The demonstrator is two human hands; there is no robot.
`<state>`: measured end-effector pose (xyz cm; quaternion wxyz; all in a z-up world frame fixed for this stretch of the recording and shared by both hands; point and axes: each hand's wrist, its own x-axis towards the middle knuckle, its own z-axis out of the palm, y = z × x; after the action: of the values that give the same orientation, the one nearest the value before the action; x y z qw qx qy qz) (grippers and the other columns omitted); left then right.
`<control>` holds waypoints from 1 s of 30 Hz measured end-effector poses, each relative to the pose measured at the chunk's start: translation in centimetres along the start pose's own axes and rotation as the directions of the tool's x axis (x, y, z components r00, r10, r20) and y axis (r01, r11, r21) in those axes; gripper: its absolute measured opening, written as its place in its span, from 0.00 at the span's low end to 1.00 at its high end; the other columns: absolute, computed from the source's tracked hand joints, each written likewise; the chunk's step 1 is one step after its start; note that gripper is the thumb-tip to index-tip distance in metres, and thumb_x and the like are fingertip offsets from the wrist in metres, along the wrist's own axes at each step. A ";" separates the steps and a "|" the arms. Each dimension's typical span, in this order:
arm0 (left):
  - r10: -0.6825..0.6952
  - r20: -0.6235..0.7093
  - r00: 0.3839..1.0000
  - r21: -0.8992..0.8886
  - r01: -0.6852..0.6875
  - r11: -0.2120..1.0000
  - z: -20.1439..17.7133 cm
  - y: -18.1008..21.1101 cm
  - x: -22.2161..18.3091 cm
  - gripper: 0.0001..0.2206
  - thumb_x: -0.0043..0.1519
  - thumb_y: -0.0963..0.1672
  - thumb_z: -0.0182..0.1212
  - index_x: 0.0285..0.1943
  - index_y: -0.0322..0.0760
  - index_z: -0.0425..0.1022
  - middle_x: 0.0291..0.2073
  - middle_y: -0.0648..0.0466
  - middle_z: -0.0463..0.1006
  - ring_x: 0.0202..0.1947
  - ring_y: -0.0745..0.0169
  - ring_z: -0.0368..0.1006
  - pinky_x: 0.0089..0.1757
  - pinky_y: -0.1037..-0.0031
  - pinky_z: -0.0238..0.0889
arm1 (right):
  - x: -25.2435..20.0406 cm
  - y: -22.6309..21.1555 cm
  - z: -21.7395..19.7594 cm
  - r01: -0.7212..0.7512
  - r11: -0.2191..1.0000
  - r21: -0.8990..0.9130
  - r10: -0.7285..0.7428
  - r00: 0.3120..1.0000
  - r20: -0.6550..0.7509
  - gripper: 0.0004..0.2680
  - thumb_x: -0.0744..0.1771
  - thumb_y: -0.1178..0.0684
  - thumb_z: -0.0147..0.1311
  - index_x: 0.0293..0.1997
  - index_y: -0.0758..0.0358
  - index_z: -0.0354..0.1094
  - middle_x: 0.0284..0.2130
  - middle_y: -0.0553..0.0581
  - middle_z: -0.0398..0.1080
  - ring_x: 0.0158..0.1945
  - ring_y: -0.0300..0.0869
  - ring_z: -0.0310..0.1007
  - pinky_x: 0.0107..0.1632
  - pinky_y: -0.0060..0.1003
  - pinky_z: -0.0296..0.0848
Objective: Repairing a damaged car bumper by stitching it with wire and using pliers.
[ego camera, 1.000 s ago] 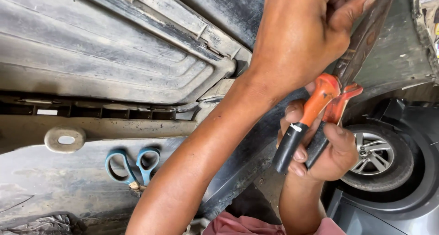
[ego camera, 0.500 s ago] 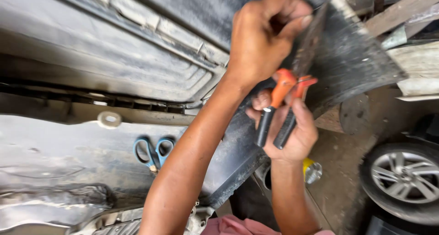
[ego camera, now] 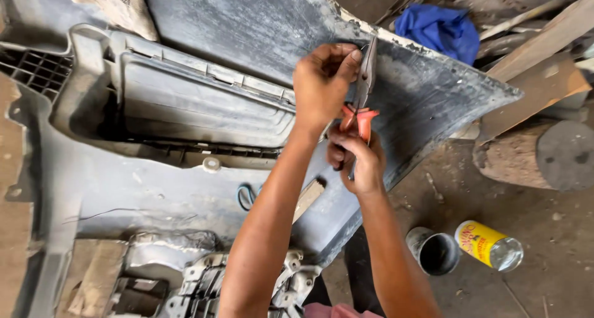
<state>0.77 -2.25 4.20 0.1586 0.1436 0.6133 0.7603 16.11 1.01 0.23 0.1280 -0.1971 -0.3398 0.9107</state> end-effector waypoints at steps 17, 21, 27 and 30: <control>-0.057 -0.094 0.994 0.707 0.107 0.699 6.4 -1.1 -2.2 0.18 0.69 0.51 0.52 0.46 0.27 0.63 0.29 0.31 0.80 0.33 0.25 0.77 0.38 0.46 0.70 | -0.3 -0.8 2.5 0.380 0.257 -0.888 -0.540 0.819 0.194 0.16 0.65 0.54 0.67 0.53 0.69 0.65 0.44 0.55 0.72 0.47 0.42 0.72 0.48 0.39 0.72; -0.042 -0.032 0.999 0.702 0.052 0.711 5.6 -1.4 -1.8 0.15 0.68 0.50 0.51 0.44 0.31 0.66 0.29 0.33 0.80 0.33 0.26 0.77 0.38 0.46 0.69 | -0.1 0.0 -0.4 0.415 0.303 -0.858 -0.555 0.808 0.195 0.18 0.65 0.54 0.69 0.54 0.70 0.64 0.47 0.55 0.71 0.49 0.41 0.70 0.50 0.39 0.71; -0.096 0.057 0.994 0.431 0.063 0.900 4.9 0.8 -2.1 0.17 0.65 0.51 0.58 0.37 0.32 0.70 0.20 0.42 0.79 0.24 0.45 0.82 0.30 0.60 0.73 | -1.0 -4.9 3.5 -0.256 0.899 0.356 0.390 0.839 -0.379 0.14 0.61 0.68 0.47 0.50 0.62 0.64 0.42 0.65 0.71 0.42 0.50 0.74 0.41 0.42 0.74; -0.176 0.165 0.970 0.195 0.142 0.970 4.2 0.5 -1.8 0.17 0.64 0.51 0.60 0.36 0.32 0.71 0.16 0.50 0.78 0.17 0.62 0.82 0.23 0.70 0.74 | -1.4 -1.9 -4.2 -0.391 0.815 0.428 0.251 0.904 0.347 0.03 0.70 0.58 0.54 0.43 0.63 0.64 0.34 0.58 0.64 0.31 0.40 0.62 0.32 0.32 0.61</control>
<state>4.12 0.66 5.55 0.2607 0.1764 0.6726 0.6697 19.42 4.29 -0.96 -0.0317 -0.0851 -0.0746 0.9931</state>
